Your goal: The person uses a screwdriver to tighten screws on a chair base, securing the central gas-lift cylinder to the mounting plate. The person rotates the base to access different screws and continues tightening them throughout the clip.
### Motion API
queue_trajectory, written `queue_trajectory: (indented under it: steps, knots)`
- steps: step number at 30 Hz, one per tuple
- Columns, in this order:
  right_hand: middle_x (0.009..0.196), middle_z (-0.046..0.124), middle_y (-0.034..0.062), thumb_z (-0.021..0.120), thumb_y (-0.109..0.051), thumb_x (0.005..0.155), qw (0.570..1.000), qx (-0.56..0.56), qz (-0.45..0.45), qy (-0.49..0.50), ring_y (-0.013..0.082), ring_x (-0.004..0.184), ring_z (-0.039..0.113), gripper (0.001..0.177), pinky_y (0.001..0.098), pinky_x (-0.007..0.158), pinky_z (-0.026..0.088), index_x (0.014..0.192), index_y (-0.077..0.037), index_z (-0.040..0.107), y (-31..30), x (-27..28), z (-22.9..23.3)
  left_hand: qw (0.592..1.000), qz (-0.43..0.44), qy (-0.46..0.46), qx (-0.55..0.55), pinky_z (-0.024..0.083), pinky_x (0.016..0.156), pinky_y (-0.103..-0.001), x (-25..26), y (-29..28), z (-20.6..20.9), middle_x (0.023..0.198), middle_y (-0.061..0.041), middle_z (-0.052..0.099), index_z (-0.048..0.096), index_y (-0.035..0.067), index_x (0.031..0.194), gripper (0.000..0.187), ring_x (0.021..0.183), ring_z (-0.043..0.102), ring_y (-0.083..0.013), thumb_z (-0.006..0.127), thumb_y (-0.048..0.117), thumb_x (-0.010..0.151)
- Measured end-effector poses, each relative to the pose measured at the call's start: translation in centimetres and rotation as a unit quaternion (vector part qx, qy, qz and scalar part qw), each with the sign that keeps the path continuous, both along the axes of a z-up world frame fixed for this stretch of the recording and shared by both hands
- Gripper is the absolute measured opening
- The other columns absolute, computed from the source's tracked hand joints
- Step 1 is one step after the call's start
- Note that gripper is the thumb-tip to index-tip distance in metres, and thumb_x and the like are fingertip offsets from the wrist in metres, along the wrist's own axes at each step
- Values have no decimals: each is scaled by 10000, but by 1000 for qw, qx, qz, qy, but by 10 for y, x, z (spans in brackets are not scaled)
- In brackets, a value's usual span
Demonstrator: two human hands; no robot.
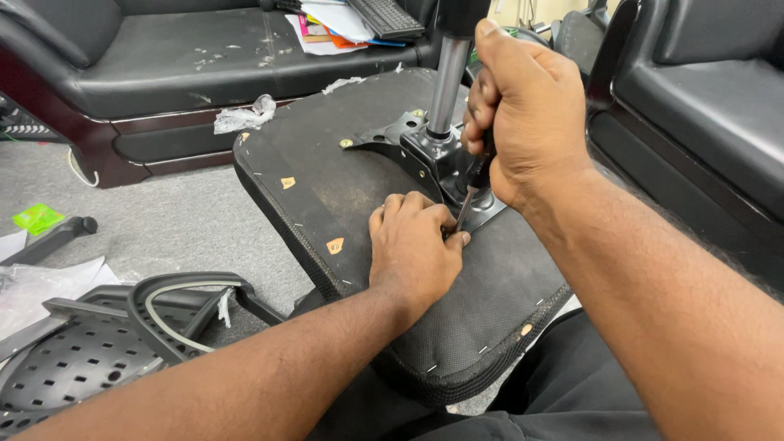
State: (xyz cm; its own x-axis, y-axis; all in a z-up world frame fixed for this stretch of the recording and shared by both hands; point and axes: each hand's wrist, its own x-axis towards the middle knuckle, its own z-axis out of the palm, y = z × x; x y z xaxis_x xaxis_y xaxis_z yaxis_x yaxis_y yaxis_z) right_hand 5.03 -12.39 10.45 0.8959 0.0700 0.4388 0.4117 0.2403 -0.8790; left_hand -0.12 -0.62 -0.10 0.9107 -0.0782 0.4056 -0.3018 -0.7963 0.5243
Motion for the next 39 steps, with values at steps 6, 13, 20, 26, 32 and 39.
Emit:
queue_trajectory:
  steps: [6, 13, 20, 26, 32, 39]
  knots:
    - [552, 510, 21, 672, -287, 1022, 997, 36, -57, -35, 140, 415, 482, 401, 296, 385, 378, 683, -130, 524, 9, 3, 1, 1000, 9, 9, 0, 286, 1126, -463, -2, 0, 3, 1126, -47, 634, 787, 129, 931, 237, 1222, 490, -261, 766, 347, 841]
    - [502, 483, 16, 664, -272, 1018, 980, 42, -184, -64, 121, 376, 446, 443, 289, 349, 351, 647, -102, 493, 26, 2, -3, 1000, -5, 24, -12, 274, 1152, -456, -3, 5, 6, 1126, -38, 637, 786, 122, 928, 220, 1239, 490, -240, 760, 325, 847]
    - [555, 522, 18, 665, -295, 1023, 986, 18, -156, -50, 121, 420, 476, 413, 284, 386, 389, 687, -104, 518, 30, -1, -1, 999, -14, 39, -8, 265, 1154, -456, -2, 9, 8, 1135, -37, 631, 785, 125, 938, 223, 1251, 480, -240, 756, 326, 846]
    - [643, 563, 22, 708, -346, 1047, 998, 8, -61, -30, 137, 518, 532, 375, 291, 466, 450, 787, -122, 556, 21, -4, -4, 999, -23, 23, 8, 266, 1125, -473, 1, 11, 7, 1160, -57, 621, 765, 119, 979, 291, 1243, 477, -257, 779, 360, 814]
    - [673, 538, 28, 714, -276, 970, 979, 193, -64, -1, 192, 597, 529, 262, 364, 553, 472, 842, -112, 555, -33, 15, 29, 999, -38, -5, 0, 288, 1111, -462, 7, 21, -1, 1138, -44, 638, 772, 151, 937, 284, 1240, 489, -251, 801, 389, 784]
    - [692, 623, 23, 762, -266, 829, 962, 222, -156, 14, 178, 627, 563, 205, 365, 610, 548, 823, -131, 607, -74, 11, 26, 997, -81, -9, 13, 363, 1071, -413, 19, 51, 2, 1048, -19, 691, 733, 143, 1028, 334, 1161, 569, -240, 779, 406, 827]
